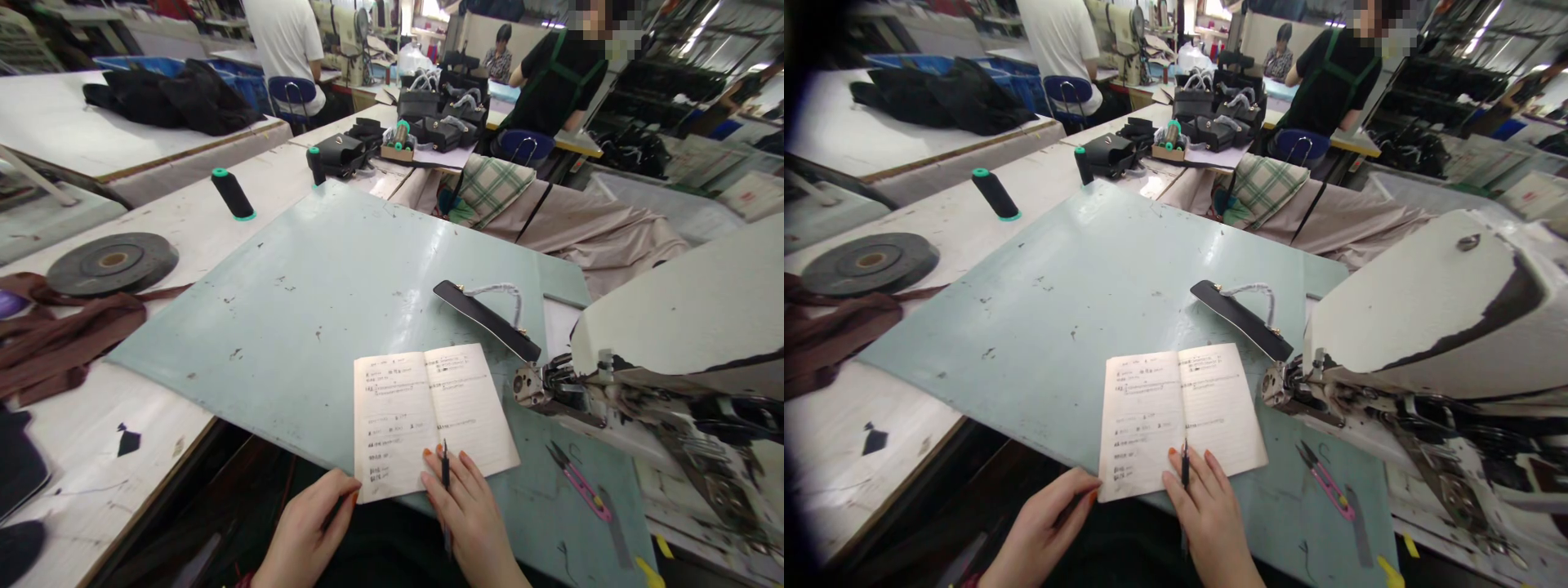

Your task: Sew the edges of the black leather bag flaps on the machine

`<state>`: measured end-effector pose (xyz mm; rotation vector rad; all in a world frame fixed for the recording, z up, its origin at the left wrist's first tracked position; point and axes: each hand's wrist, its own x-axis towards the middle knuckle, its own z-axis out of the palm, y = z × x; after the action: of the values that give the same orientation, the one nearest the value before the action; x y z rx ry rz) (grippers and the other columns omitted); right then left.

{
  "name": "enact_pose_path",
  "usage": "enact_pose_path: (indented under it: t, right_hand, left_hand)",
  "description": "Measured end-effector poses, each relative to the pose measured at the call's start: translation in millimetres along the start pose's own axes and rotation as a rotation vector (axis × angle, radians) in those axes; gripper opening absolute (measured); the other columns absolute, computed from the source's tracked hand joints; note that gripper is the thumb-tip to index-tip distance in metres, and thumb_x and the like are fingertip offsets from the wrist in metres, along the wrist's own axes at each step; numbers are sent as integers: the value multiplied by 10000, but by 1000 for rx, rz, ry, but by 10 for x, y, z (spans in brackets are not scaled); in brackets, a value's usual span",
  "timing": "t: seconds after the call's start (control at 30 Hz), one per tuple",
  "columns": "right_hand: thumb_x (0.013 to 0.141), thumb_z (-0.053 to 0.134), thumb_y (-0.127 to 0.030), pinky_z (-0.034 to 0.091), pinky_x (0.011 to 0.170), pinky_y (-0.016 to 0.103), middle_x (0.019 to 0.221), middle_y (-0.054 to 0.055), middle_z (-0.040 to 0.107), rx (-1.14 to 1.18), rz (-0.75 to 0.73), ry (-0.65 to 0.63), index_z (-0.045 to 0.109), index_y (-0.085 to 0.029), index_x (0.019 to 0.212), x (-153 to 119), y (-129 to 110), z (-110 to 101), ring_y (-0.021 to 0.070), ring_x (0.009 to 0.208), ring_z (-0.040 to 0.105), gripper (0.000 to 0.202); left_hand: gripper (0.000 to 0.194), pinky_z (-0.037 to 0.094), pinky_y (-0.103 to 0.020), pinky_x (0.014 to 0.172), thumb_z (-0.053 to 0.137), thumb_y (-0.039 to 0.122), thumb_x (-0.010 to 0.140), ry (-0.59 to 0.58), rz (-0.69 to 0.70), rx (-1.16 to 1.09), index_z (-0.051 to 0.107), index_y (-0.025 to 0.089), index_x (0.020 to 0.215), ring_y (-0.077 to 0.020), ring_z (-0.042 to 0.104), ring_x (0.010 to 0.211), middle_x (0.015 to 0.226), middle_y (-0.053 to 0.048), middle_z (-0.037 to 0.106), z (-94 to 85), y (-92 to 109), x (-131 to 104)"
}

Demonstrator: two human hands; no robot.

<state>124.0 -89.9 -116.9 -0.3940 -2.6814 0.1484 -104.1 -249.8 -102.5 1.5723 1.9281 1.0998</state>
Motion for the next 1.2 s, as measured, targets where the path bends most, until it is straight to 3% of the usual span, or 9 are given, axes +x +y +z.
enact_pose_path:
  t: [0.17, 0.3, 0.47, 0.57, 0.7, 0.8, 0.97, 1.07, 1.2]
  right_hand:
    - [939, 459, -119, 529, 971, 469, 1320, 75, 630, -8, -29, -79, 639, -192, 1208, 124, -49, -79, 271, 1208, 600, 332]
    - [946, 487, -135, 506, 1006, 465, 1219, 89, 691, 7, -28, -44, 623, -166, 1219, 245, -82, -67, 258, 1139, 641, 307]
    - [1025, 414, -399, 479, 1034, 454, 1115, 96, 721, 147, 42, 96, 502, -162, 1353, 463, -61, -36, 231, 1010, 685, 414]
    - [1021, 299, -552, 483, 1021, 455, 1122, 97, 712, 274, 155, 203, 465, -198, 1395, 590, -47, -85, 249, 1031, 677, 541]
    - [1028, 293, -534, 502, 976, 460, 1199, 117, 674, 466, 381, 305, 488, -211, 1376, 716, -61, -225, 286, 1171, 607, 514]
    - [1022, 392, -465, 526, 913, 427, 1111, 115, 684, 604, 566, 403, 577, -194, 1242, 756, -34, -308, 266, 1062, 644, 396]
    - [946, 581, -390, 527, 717, 301, 742, 15, 607, 744, 950, 736, 605, -169, 958, 615, 162, -335, 170, 725, 624, 223]
    - [924, 614, -400, 499, 663, 262, 625, -37, 507, 759, 1026, 742, 591, -170, 855, 452, 260, -337, 129, 606, 550, 241]
    - [940, 588, -408, 501, 675, 258, 637, -33, 528, 768, 1058, 682, 602, -169, 892, 298, 277, -320, 133, 626, 568, 244]
  left_hand:
    - [231, 587, -277, 826, 493, 183, 949, 47, 118, 308, 642, 210, 1124, -197, 703, 964, 1155, -94, 692, -24, -17, 251]
    - [278, 615, -398, 802, 487, 187, 941, 8, 189, 503, 645, 181, 1169, -268, 697, 990, 1283, -138, 647, 94, 26, 627]
    - [291, 625, -428, 754, 515, 184, 922, -69, 203, 557, 637, 163, 1185, -277, 700, 942, 1335, -150, 615, 223, 128, 935]
    - [293, 626, -438, 750, 516, 193, 924, -74, 195, 539, 627, 154, 1192, -280, 700, 936, 1343, -154, 607, 238, 143, 948]
    - [284, 626, -415, 764, 491, 177, 930, -41, 222, 466, 623, 154, 1180, -270, 702, 953, 1280, -150, 645, 214, 177, 879]
    - [272, 622, -352, 752, 446, 174, 948, -47, 289, 378, 622, 164, 1156, -231, 711, 913, 1170, -134, 692, 215, 258, 798]
    - [273, 615, -324, 715, 436, 146, 937, -126, 382, 327, 614, 170, 1143, -212, 707, 843, 1131, -120, 711, 363, 415, 665]
    - [261, 619, -368, 670, 527, 181, 903, -183, 398, 404, 618, 165, 1146, -242, 695, 818, 1244, -136, 675, 513, 535, 692]
    - [439, 614, -433, 700, 667, 236, 836, -352, 357, 477, 568, 169, 1258, -286, 667, 907, 1400, -138, 569, 677, 710, 863]
